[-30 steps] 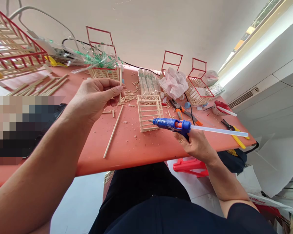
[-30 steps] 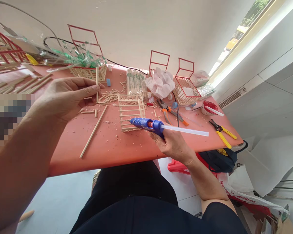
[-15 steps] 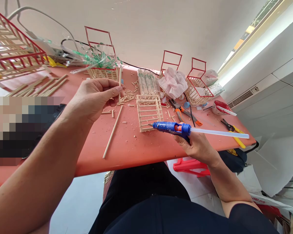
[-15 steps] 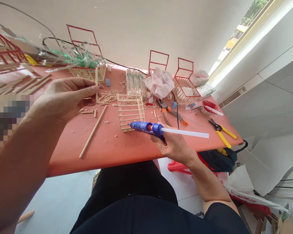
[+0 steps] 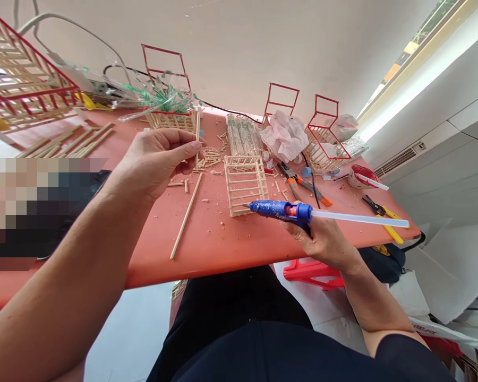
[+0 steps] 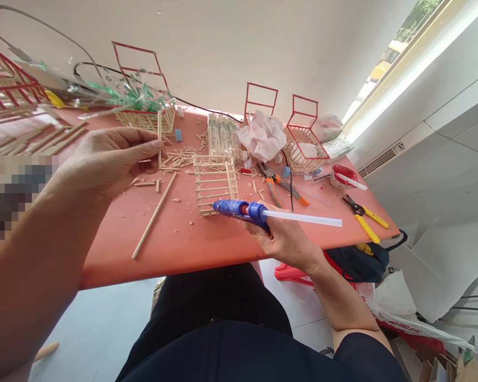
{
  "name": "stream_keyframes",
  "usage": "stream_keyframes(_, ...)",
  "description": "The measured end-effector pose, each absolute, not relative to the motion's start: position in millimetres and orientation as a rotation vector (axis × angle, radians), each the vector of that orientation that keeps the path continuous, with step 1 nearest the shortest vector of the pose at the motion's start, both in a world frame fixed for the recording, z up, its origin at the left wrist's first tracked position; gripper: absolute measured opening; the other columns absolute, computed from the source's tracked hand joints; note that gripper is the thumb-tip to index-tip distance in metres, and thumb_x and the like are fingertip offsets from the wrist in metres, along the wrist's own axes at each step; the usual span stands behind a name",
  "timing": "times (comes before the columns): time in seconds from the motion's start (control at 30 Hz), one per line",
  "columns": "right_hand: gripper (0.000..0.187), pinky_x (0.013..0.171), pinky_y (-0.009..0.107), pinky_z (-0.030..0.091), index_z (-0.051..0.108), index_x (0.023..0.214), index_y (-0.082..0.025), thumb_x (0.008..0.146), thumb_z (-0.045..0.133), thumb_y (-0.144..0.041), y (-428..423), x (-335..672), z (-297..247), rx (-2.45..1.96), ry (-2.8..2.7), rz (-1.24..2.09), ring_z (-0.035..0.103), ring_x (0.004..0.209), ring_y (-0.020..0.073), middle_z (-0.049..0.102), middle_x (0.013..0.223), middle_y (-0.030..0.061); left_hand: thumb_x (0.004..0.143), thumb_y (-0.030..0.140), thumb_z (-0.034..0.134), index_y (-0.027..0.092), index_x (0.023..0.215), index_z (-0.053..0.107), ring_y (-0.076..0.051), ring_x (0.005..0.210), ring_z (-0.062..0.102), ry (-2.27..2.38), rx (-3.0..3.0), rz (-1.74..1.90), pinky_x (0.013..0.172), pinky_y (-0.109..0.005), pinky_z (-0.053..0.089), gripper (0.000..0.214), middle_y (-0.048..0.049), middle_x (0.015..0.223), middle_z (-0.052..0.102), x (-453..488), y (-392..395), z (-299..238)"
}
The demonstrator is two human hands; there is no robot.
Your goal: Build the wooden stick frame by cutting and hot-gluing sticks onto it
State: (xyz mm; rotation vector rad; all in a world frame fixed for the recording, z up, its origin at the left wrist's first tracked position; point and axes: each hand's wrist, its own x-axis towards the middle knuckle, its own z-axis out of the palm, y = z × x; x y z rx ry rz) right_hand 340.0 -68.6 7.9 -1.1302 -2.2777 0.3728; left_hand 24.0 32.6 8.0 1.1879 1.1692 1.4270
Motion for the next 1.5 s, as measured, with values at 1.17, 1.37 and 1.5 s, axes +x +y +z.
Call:
stream_keyframes(1.17, 0.021, 0.052, 0.026, 0.032, 0.055, 0.088, -0.024, 0.107, 0.061, -0.03, -70.3, 339.1, 10.0, -1.111, -2.287, 0.278, 0.036, 0.051, 0.0118, 0.042, 0.063, -0.0068, 0.075, 0.018, 0.079, 0.014, 0.077, 0.079, -0.007, 0.051, 0.052, 1.137, 1.179, 1.443, 0.05, -0.02, 0.04, 0.005, -0.0008, 0.063, 0.064, 20.9, 35.5, 2.9)
stream_keyframes(1.37, 0.021, 0.055, 0.027, 0.035, 0.053, 0.087, -0.025, 0.107, 0.062, -0.027, -69.7, 340.0, 9.1, -1.059, -2.294, 0.268, 0.037, 0.051, 0.0123, 0.043, 0.064, -0.0073, 0.077, 0.013, 0.076, 0.013, 0.075, 0.078, -0.006, 0.049, 0.05, 1.178, 1.148, 1.429, 0.048, -0.019, 0.039, 0.003, -0.0002, 0.06, 0.062, 22.7, 33.5, 8.1)
stream_keyframes(1.5, 0.021, 0.056, 0.027, 0.035, 0.054, 0.087, -0.025, 0.107, 0.061, -0.028, -70.8, 340.1, 9.8, -1.101, -2.283, 0.288, 0.04, 0.053, 0.0131, 0.044, 0.063, -0.0067, 0.08, 0.009, 0.074, 0.013, 0.074, 0.077, -0.006, 0.046, 0.049, 1.211, 1.117, 1.419, 0.046, -0.019, 0.038, 0.008, 0.0007, 0.057, 0.06, 24.6, 32.0, 12.5)
